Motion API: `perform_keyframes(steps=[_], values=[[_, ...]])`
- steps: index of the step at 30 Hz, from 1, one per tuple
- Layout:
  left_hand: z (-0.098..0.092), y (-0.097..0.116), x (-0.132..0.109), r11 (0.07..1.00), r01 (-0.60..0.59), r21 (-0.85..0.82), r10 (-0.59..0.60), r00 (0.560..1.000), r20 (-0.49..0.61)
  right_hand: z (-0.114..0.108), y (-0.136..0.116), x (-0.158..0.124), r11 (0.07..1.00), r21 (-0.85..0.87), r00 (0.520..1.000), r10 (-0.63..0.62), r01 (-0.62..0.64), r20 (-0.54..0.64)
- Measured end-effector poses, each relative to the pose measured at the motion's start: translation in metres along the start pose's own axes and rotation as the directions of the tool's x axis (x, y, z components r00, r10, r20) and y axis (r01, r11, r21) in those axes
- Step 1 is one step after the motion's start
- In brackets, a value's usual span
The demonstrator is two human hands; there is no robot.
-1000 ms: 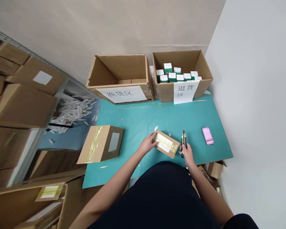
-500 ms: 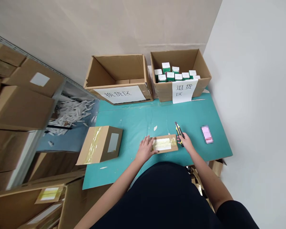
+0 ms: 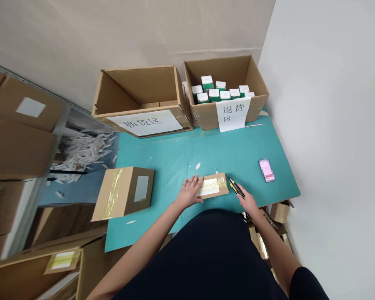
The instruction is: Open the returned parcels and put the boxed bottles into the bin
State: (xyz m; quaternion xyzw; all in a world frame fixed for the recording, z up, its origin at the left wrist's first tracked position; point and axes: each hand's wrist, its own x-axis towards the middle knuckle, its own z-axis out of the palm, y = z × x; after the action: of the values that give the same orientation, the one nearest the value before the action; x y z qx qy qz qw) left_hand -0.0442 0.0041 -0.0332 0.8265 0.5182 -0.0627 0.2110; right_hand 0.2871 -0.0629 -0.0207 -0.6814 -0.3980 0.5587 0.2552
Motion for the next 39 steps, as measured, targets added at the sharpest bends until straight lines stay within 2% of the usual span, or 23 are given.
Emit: perform_keyframes(steps=[8,19,29,39], values=[[0.001,0.001,-0.004,1.0,-0.012,0.022,0.013,0.999,-0.034,0.003,0.003,0.008,0.992,0.119,0.998,0.025,-0.031,0.049],[0.0,0.001,0.0,0.998,-0.025,0.051,0.028,0.998,-0.051,-0.007,-0.001,0.022,0.987,0.148,0.983,0.042,-0.069,0.176],[0.01,-0.005,0.001,0.999,-0.045,0.015,0.047,0.99,-0.135,-0.002,0.01,0.011,0.991,0.064,0.976,0.104,-0.119,0.194],[0.014,-0.007,0.001,0.997,-0.073,0.036,0.078,0.983,-0.167,-0.012,0.002,0.009,0.99,0.057,0.957,0.11,-0.13,0.269]])
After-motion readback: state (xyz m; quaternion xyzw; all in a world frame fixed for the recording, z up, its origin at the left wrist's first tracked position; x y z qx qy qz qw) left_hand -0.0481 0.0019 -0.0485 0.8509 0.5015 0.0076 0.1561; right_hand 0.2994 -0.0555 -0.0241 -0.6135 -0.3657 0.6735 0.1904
